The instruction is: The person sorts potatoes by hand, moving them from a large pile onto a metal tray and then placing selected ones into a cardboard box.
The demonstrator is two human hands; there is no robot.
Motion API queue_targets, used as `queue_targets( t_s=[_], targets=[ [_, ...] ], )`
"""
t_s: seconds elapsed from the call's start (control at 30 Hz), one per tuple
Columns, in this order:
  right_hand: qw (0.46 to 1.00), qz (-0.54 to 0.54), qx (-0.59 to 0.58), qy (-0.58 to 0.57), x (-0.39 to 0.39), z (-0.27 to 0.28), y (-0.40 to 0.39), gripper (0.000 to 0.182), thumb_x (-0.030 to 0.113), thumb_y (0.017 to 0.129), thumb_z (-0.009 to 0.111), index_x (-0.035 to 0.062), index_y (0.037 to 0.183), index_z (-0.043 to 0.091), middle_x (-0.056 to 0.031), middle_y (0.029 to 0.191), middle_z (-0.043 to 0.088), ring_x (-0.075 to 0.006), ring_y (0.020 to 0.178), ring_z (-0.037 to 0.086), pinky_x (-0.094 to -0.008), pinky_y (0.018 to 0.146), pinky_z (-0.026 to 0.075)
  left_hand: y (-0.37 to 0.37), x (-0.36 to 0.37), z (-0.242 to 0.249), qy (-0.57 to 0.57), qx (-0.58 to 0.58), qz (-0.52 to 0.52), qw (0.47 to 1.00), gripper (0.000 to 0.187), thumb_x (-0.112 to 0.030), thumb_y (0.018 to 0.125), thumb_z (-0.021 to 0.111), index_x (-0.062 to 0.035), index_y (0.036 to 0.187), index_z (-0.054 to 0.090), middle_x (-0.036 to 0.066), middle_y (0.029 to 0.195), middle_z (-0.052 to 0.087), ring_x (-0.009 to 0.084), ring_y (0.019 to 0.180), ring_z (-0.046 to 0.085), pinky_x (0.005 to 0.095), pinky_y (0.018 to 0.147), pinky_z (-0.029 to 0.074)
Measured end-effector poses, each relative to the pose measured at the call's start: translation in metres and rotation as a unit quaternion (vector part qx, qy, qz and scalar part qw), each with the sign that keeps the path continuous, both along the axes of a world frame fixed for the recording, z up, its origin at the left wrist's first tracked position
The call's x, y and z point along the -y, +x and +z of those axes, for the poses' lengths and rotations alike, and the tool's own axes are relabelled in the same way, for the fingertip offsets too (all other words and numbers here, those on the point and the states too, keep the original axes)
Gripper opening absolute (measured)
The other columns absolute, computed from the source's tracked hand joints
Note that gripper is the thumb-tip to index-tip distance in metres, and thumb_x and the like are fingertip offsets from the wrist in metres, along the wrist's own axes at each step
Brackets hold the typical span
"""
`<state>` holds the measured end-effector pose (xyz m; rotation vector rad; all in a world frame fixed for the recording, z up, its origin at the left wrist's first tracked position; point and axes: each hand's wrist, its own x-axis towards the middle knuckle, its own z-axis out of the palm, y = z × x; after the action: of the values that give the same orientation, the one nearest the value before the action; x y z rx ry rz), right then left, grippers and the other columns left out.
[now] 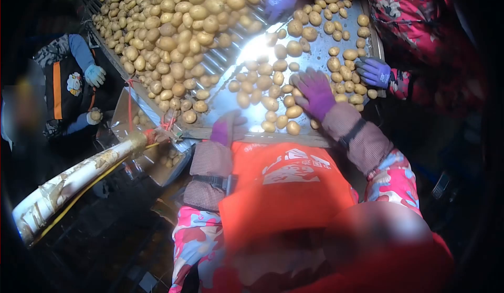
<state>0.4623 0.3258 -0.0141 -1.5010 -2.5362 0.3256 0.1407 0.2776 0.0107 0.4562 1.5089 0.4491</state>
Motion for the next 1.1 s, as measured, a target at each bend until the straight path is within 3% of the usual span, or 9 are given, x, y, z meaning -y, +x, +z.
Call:
queue_targets(
  t_s=[0.17, 0.23, 0.4, 0.57, 0.67, 0.77, 0.87, 1.0, 1.1],
  targets=[
    [0.958, -0.067, -0.069, -0.271, -0.037, 0.025, 0.001, 0.034, 0.028, 0.09, 0.06, 0.0107, 0.118, 0.066, -0.0153, 0.11, 0.065, -0.0356, 0.1, 0.06, -0.0461, 0.086, 0.048, -0.01, 0.0, -0.019, -0.017, 0.027, 0.001, 0.999, 0.053, -0.038, 0.098, 0.048, -0.0048, 0.139, 0.05, 0.016, 0.121, 0.066, 0.0284, 0.089, 0.068, 0.0379, 0.075, 0.055],
    [0.977, -0.119, -0.167, -0.065, -0.066, -0.001, -0.014, 0.035, 0.031, 0.092, 0.059, 0.009, 0.117, 0.067, -0.0157, 0.111, 0.067, -0.0351, 0.105, 0.062, -0.0435, 0.092, 0.049, -0.013, 0.001, -0.021, -0.015, 0.044, 0.007, 0.999, 0.053, -0.038, 0.099, 0.047, -0.0055, 0.141, 0.049, 0.016, 0.122, 0.066, 0.0284, 0.09, 0.068, 0.0379, 0.075, 0.055],
    [0.99, -0.067, 0.077, -0.096, -0.093, 0.019, -0.06, 0.05, 0.031, 0.091, 0.061, 0.015, 0.137, 0.054, -0.0151, 0.149, 0.044, -0.0414, 0.137, 0.037, -0.054, 0.108, 0.034, -0.019, 0.005, -0.026, 0.006, 0.06, 0.004, 0.998, 0.052, -0.038, 0.1, 0.045, -0.0065, 0.142, 0.048, 0.016, 0.125, 0.064, 0.0285, 0.091, 0.069, 0.0376, 0.074, 0.055],
    [0.997, 0.057, -0.038, 0.02, -0.01, -0.031, -0.007, 0.058, 0.027, 0.085, 0.065, 0.0101, 0.139, 0.051, -0.0199, 0.15, 0.039, -0.0439, 0.141, 0.031, -0.0553, 0.111, 0.031, -0.013, 0.004, -0.004, 0.026, 0.059, 0.053, 0.997, 0.049, -0.032, 0.099, 0.052, -0.0052, 0.14, 0.049, 0.015, 0.127, 0.062, 0.0278, 0.098, 0.066, 0.036, 0.079, 0.054],
    [0.998, 0.044, -0.038, 0.002, 0.031, -0.018, 0.026, 0.061, 0.024, 0.083, 0.066, 0.0088, 0.14, 0.049, -0.0193, 0.152, 0.037, -0.0442, 0.141, 0.031, -0.0568, 0.112, 0.029, -0.044, -0.016, -0.033, 0.315, -0.339, -0.033, 0.886, 0.046, -0.028, 0.098, 0.049, -0.0041, 0.137, 0.052, 0.021, 0.129, 0.06, 0.0336, 0.114, 0.059, 0.0429, 0.099, 0.046],
    [0.998, -0.028, 0.005, -0.057, 0.065, -0.021, 0.024, 0.066, 0.023, 0.083, 0.066, 0.0076, 0.144, 0.045, -0.0195, 0.154, 0.035, -0.0442, 0.142, 0.03, -0.0572, 0.114, 0.025, -0.098, -0.076, -0.031, 0.342, -0.568, -0.061, 0.746, 0.047, -0.02, 0.095, 0.055, -0.007, 0.14, 0.05, 0.025, 0.14, 0.048, 0.0347, 0.129, 0.049, 0.0459, 0.112, 0.038],
    [0.987, -0.114, 0.066, -0.091, 0.078, -0.016, 0.006, 0.068, 0.023, 0.083, 0.066, 0.0064, 0.145, 0.042, -0.0197, 0.156, 0.032, -0.0437, 0.144, 0.028, -0.0572, 0.116, 0.022, -0.083, -0.113, -0.013, 0.231, -0.674, -0.112, 0.693, 0.05, -0.029, 0.093, 0.06, -0.0072, 0.137, 0.049, 0.023, 0.135, 0.05, 0.0338, 0.123, 0.052, 0.0448, 0.103, 0.044],
    [0.978, -0.156, 0.098, -0.1, 0.076, -0.019, -0.001, 0.067, 0.022, 0.084, 0.066, 0.0058, 0.145, 0.043, -0.02, 0.157, 0.032, -0.0429, 0.145, 0.027, -0.0573, 0.117, 0.02, -0.046, -0.117, -0.045, 0.339, -0.543, -0.055, 0.766, 0.046, -0.036, 0.097, 0.055, -0.0108, 0.134, 0.053, 0.023, 0.134, 0.051, 0.0336, 0.125, 0.052, 0.0454, 0.102, 0.048],
    [0.984, -0.154, 0.066, -0.062, 0.076, -0.022, -0.001, 0.062, 0.02, 0.085, 0.065, 0.0052, 0.143, 0.046, -0.0198, 0.156, 0.034, -0.0426, 0.144, 0.029, -0.0576, 0.117, 0.022, -0.016, -0.099, -0.109, 0.275, -0.589, -0.25, 0.718, 0.042, -0.038, 0.098, 0.052, -0.0115, 0.131, 0.056, 0.018, 0.128, 0.057, 0.0305, 0.118, 0.058, 0.0434, 0.095, 0.052]
  ],
)
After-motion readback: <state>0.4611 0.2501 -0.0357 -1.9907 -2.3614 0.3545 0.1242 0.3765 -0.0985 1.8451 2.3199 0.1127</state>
